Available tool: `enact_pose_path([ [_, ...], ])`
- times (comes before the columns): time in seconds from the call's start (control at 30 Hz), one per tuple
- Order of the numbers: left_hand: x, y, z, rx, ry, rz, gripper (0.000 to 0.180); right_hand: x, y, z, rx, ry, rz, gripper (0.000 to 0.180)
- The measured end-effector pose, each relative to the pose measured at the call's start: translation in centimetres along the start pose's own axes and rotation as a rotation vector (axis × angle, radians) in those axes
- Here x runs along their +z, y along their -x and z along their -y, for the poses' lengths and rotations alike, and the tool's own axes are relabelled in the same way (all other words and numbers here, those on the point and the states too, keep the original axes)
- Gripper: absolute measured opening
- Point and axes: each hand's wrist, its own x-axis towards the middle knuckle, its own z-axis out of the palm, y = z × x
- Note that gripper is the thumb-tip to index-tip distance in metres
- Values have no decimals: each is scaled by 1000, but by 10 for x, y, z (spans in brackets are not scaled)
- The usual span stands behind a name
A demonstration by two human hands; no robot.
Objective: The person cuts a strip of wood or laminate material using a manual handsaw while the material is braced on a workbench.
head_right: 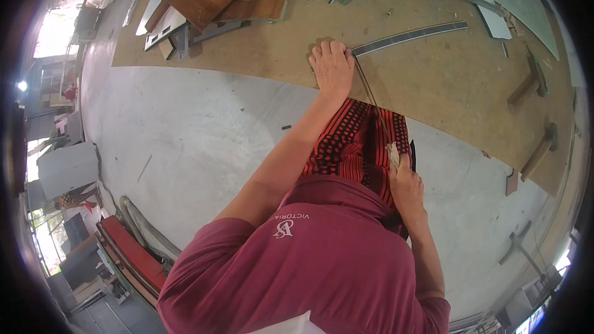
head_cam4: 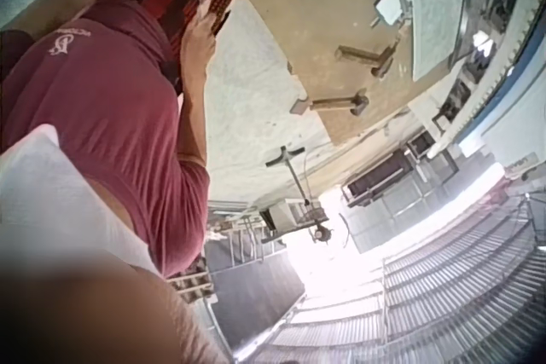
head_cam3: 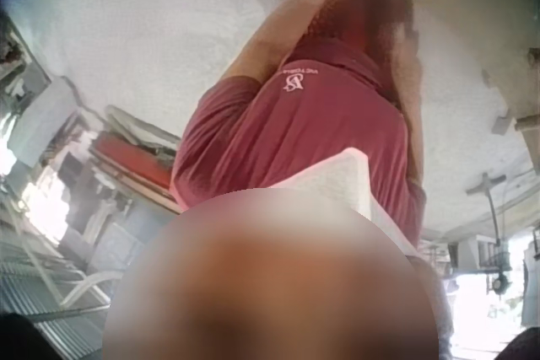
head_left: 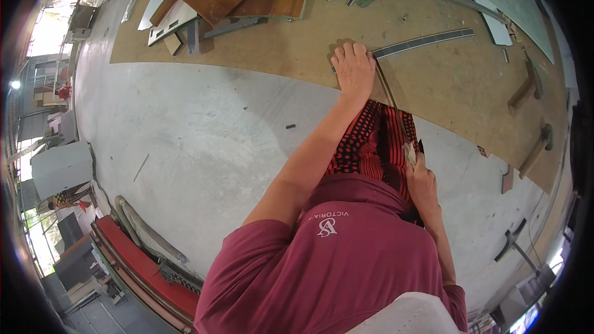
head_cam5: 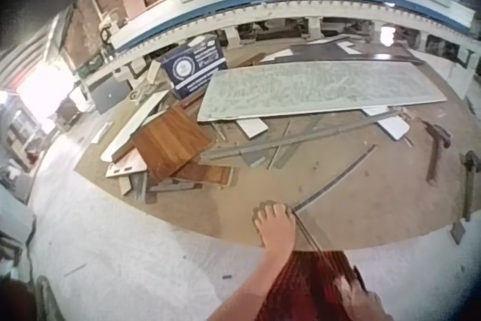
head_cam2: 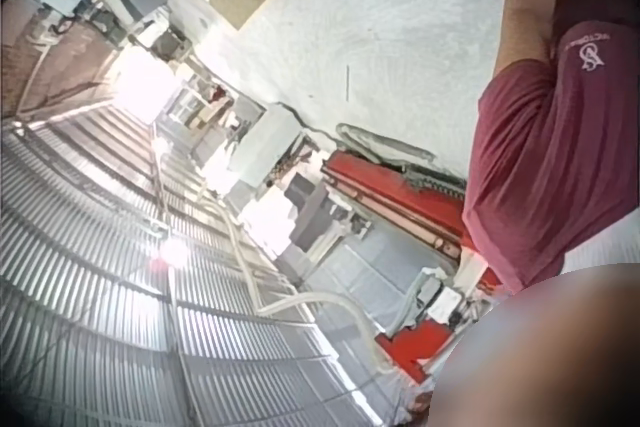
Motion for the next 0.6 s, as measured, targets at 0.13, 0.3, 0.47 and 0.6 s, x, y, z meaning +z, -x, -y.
enact_pose_path([
  [0.13, -1, 0, 1, 2, -11, 11, 16, -5, -21, 11, -22, -45, 5, 25],
  [0.3, 0, -1, -2, 10, -6, 23, 15, -2, -91, 35, -143, 24, -74, 29],
  [0.47, 2, 0, 0, -6, -9, 37, 15, -14, -84, 47, -106, -2, -55, 29],
  [0.6, -1, 0, 1, 1, -2, 35, 16, -5, -40, 19, 19, -1, 26, 27],
])
